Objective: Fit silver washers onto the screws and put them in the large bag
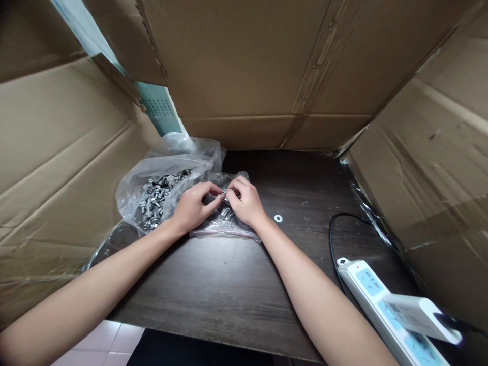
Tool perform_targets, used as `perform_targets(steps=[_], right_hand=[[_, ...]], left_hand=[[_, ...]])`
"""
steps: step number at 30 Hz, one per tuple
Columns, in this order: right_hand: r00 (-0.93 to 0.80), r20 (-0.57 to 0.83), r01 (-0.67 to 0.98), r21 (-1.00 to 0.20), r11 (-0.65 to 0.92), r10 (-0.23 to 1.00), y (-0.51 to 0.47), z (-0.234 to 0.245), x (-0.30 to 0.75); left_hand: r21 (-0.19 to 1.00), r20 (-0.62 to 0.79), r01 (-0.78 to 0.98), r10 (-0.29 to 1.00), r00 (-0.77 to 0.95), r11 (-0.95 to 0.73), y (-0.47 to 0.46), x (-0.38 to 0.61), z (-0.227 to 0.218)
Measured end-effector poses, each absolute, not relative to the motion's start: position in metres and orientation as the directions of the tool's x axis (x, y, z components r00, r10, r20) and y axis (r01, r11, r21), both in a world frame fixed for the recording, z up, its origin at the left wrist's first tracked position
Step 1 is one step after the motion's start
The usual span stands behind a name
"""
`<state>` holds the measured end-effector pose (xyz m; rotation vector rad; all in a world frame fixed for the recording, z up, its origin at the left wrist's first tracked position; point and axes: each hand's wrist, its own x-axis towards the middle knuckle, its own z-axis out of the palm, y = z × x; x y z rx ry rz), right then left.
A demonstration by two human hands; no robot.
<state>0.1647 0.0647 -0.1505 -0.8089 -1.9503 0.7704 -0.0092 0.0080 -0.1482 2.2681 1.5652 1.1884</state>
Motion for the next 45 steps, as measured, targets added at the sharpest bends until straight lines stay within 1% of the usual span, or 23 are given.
perform_targets(steps=[10, 14, 23, 30, 37, 45], right_hand=[[-0.445, 0.442, 0.276, -0.76, 0.589, 0.779, 0.0657, -0.1538, 0.1639], [-0.458, 0.438, 0.283, -0.753, 0.594, 0.773, 0.0665, -0.1545, 0.1632], [-0.523, 0.409, 0.229, -0.778, 0.585, 0.748, 0.0669, -0.1489, 0.1672], [-0.517, 0.407, 0.282, -0.75, 0.599, 0.753, 0.0673, -0.1519, 0.1656], [-0.483, 0.42, 0.238, -0.781, 0.577, 0.768, 0.0652, -0.1493, 0.1657], [-0.483, 0.414, 0.26, -0.774, 0.578, 0.772, 0.0663, -0.1518, 0.164]], left_hand=[[0.501, 0.552, 0.721, 0.819, 0.159, -0.478, 0.0078, -0.0082, -0.1469], [0.517, 0.552, 0.703, 0.818, 0.162, -0.488, 0.0082, -0.0084, -0.1484], [0.536, 0.534, 0.706, 0.834, 0.141, -0.463, 0.0075, -0.008, -0.1479], [0.541, 0.534, 0.693, 0.831, 0.153, -0.476, 0.0081, -0.0083, -0.1483], [0.533, 0.542, 0.706, 0.829, 0.138, -0.466, 0.008, -0.0079, -0.1475], [0.528, 0.53, 0.712, 0.835, 0.149, -0.463, 0.0087, -0.0079, -0.1505]])
